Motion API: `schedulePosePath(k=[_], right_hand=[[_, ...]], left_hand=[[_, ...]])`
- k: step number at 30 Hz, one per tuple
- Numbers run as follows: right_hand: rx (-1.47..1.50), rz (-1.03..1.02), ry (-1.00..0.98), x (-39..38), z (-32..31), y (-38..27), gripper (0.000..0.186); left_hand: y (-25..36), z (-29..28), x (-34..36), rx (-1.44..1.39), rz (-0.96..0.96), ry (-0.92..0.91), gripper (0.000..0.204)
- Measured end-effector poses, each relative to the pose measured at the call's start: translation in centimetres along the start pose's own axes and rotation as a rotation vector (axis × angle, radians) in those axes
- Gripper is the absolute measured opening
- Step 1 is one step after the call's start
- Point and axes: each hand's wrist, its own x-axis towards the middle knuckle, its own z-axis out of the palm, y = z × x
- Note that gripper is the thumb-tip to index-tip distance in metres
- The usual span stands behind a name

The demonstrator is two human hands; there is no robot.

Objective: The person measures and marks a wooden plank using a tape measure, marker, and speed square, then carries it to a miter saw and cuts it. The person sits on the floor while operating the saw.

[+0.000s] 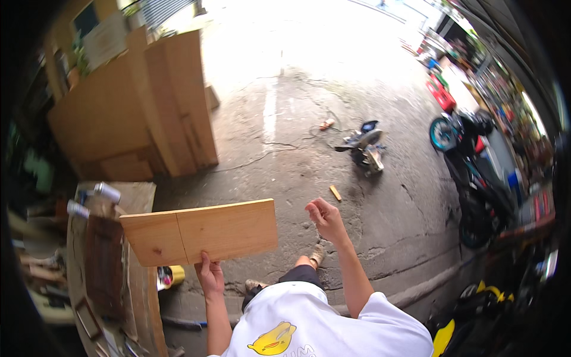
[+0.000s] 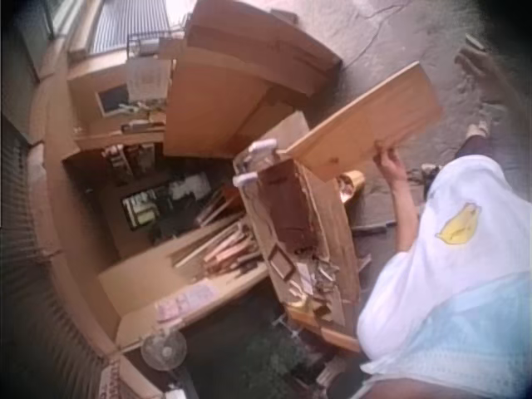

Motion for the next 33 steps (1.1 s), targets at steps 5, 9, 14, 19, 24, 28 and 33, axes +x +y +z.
schedulePosePath(k=[5,9,14,19,24,28,33], right_hand=[[-0.162,0.138,0.106,-2.9,-15.2,4.1,0.027],[-0.245,0.177,0.222,-6.2,-27.8,7.0,0.029],[-0.264,0.313,0.395,-12.4,-41.7,10.6,0.029],[-0.143,0.42,0.677,-16.3,-50.4,14.8,0.033],[-0.032,0.499,0.664,-16.7,-56.5,18.3,0.036],[-0.065,0.58,0.633,-14.9,-63.5,21.1,0.036],[0.029,0.754,0.794,-14.3,-73.3,30.2,0.031]], left_hand=[[-9.5,8.4,2.1,0.127,-0.021,-0.14,0.046],[-17.1,20.5,3.7,0.122,0.038,-0.131,0.051],[-24.5,32.2,6.0,0.556,0.219,-0.208,0.051],[-32.3,37.3,8.3,1.115,0.413,-0.279,0.045],[-42.9,44.2,6.5,0.977,0.183,-0.322,0.048],[-53.6,46.2,8.1,1.077,0.148,-0.336,0.048],[-67.7,52.0,7.9,1.489,0.106,-0.354,0.039]])
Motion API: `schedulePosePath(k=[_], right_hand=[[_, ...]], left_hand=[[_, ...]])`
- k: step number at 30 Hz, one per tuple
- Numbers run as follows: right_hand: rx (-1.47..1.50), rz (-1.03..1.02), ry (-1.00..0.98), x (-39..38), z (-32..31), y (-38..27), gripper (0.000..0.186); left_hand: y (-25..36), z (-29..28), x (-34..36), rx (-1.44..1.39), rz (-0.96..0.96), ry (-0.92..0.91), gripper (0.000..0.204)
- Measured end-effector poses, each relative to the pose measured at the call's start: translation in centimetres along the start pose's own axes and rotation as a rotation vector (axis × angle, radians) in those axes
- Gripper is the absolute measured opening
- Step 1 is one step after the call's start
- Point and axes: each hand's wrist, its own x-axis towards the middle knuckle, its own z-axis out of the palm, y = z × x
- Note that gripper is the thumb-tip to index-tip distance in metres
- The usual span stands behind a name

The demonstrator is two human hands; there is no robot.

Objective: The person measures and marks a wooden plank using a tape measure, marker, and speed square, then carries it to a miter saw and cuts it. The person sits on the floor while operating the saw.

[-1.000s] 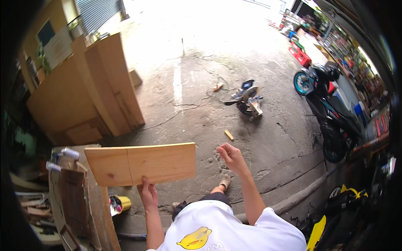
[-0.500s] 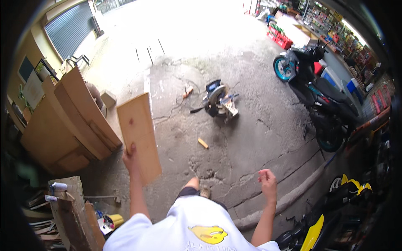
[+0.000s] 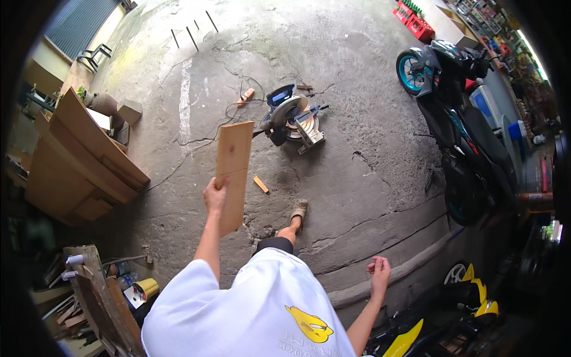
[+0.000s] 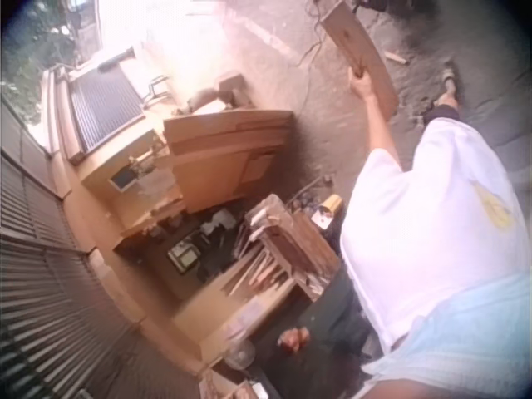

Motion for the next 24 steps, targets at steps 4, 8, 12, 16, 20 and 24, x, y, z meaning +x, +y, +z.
schedulePosePath(k=[4,8,12,16,20,24], right_hand=[[-0.238,0.145,-0.175,5.2,-4.5,11.3,0.027],[-0.197,0.498,-0.222,7.3,-7.9,13.8,0.029],[-0.319,0.536,-0.254,16.5,-13.6,12.8,0.038],[-0.483,0.37,-0.118,34.1,-21.0,14.3,0.042],[-0.395,0.201,-0.156,57.5,-25.4,6.1,0.031],[-0.403,-0.04,-0.207,75.6,-21.2,-10.8,0.027]], left_hand=[[1.8,9.6,0.2,0.293,-0.148,-0.2,0.037],[1.6,15.3,-1.8,0.436,-0.21,-0.285,0.037],[3.7,18.0,-3.9,0.53,-0.297,-0.353,0.036],[7.2,23.3,-4.9,0.582,-0.388,-0.341,0.04],[16.6,30.0,-5.3,0.548,-0.412,-0.23,0.042],[23.8,36.5,-4.0,0.371,-0.431,-0.077,0.043]])
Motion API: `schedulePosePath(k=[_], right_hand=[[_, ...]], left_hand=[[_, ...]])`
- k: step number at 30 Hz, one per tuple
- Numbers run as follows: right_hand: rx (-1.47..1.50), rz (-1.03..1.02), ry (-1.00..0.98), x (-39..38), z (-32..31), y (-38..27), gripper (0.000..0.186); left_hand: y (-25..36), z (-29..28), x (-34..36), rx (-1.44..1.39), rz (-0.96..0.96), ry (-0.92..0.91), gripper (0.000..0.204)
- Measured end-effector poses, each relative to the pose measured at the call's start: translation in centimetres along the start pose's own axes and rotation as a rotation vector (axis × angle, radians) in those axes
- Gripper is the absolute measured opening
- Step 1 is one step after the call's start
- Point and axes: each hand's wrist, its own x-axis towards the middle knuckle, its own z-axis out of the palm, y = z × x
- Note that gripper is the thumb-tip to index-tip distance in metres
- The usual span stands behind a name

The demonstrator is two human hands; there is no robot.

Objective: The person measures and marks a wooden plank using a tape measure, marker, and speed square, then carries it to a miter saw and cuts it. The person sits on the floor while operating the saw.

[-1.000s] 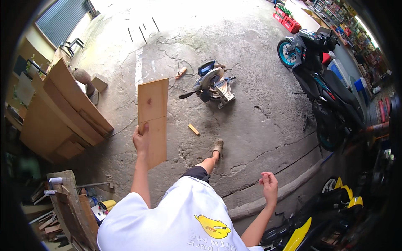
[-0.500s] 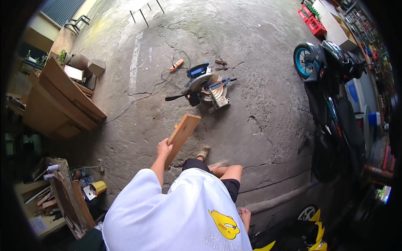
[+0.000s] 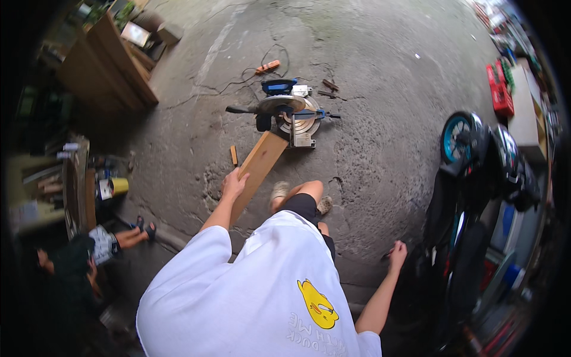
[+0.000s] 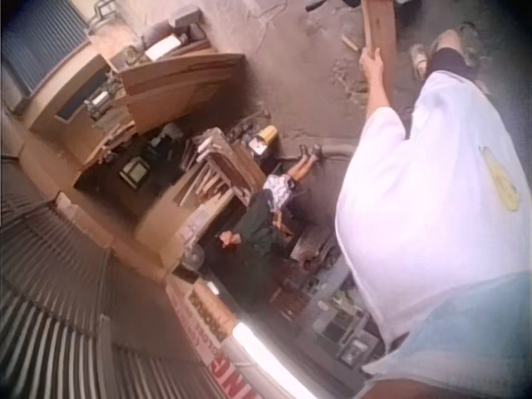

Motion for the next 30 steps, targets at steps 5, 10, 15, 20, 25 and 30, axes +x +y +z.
schedulePosePath(k=[5,10,15,20,25,30], right_hand=[[-0.114,-0.311,-0.182,13.2,0.5,-22.2,0.028],[-0.409,-0.708,-0.463,19.3,8.8,-36.1,0.027],[-0.549,-1.03,-0.641,19.8,17.2,-47.5,0.04],[-0.598,-1.387,-0.621,23.3,23.2,-53.1,0.049],[-0.736,-1.095,-0.913,28.6,28.8,-55.1,0.055],[-0.719,-1.097,-0.999,33.5,34.3,-54.6,0.064]], left_hand=[[9.9,4.0,0.5,-0.249,0.062,0.076,0.043],[17.7,8.7,4.1,-0.379,0.142,0.145,0.043],[26.9,8.2,8.1,-0.488,0.084,-0.07,0.048],[31.7,9.1,10.5,-0.61,0.098,-0.077,0.059],[35.7,9.6,12.9,-0.631,0.012,-0.106,0.061],[37.3,13.7,13.6,-0.869,-0.187,0.122,0.055]])
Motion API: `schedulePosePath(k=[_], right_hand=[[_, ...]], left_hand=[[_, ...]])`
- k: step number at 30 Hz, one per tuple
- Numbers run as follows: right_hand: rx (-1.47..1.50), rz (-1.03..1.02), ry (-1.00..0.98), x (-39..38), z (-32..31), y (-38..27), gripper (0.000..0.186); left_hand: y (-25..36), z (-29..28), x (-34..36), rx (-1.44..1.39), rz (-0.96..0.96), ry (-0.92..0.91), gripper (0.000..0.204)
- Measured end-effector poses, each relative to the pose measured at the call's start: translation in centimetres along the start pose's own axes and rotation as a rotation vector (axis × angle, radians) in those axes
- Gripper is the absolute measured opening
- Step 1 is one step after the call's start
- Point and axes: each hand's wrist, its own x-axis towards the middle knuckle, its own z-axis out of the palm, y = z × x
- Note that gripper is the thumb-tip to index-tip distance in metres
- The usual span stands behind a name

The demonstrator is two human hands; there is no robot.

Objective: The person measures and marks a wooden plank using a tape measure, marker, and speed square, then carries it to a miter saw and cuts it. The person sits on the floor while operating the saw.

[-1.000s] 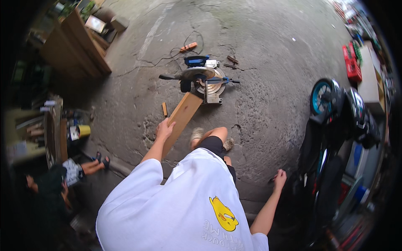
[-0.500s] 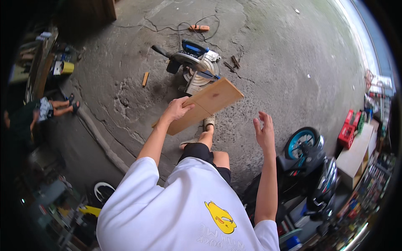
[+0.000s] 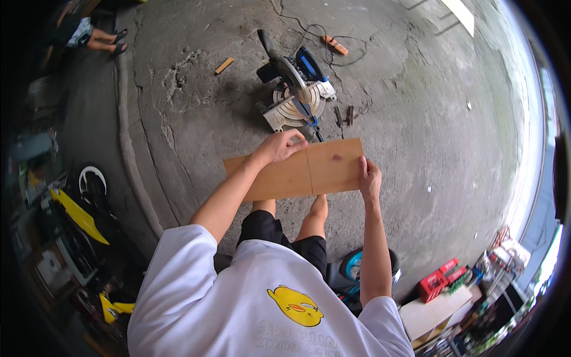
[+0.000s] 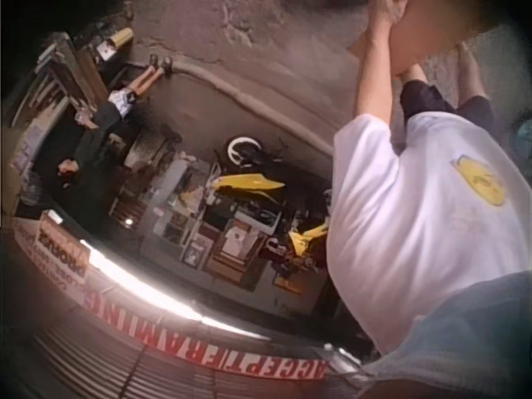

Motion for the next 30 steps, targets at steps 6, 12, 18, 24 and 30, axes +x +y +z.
schedulePosePath(k=[6,12,18,24,30], right_hand=[[-0.131,-0.004,-0.129,6.4,-0.1,11.1,0.059],[-0.309,0.068,-0.102,9.7,-1.1,18.9,0.064],[-0.369,0.13,-0.14,12.2,-1.5,23.1,0.069],[-0.274,0.094,-0.247,17.2,1.6,26.6,0.068],[-0.4,-0.145,-0.394,27.4,14.0,28.5,0.062]], left_hand=[[-11.5,7.6,0.0,0.191,-0.096,1.091,0.031],[-22.2,23.6,-3.1,-0.602,-0.961,0.63,0.06],[-21.9,33.3,-0.1,-0.85,-0.853,0.631,0.049],[-26.1,31.3,-0.9,-0.842,-0.777,0.553,0.051],[-31.5,28.8,1.2,-0.87,-0.818,0.679,0.057]])
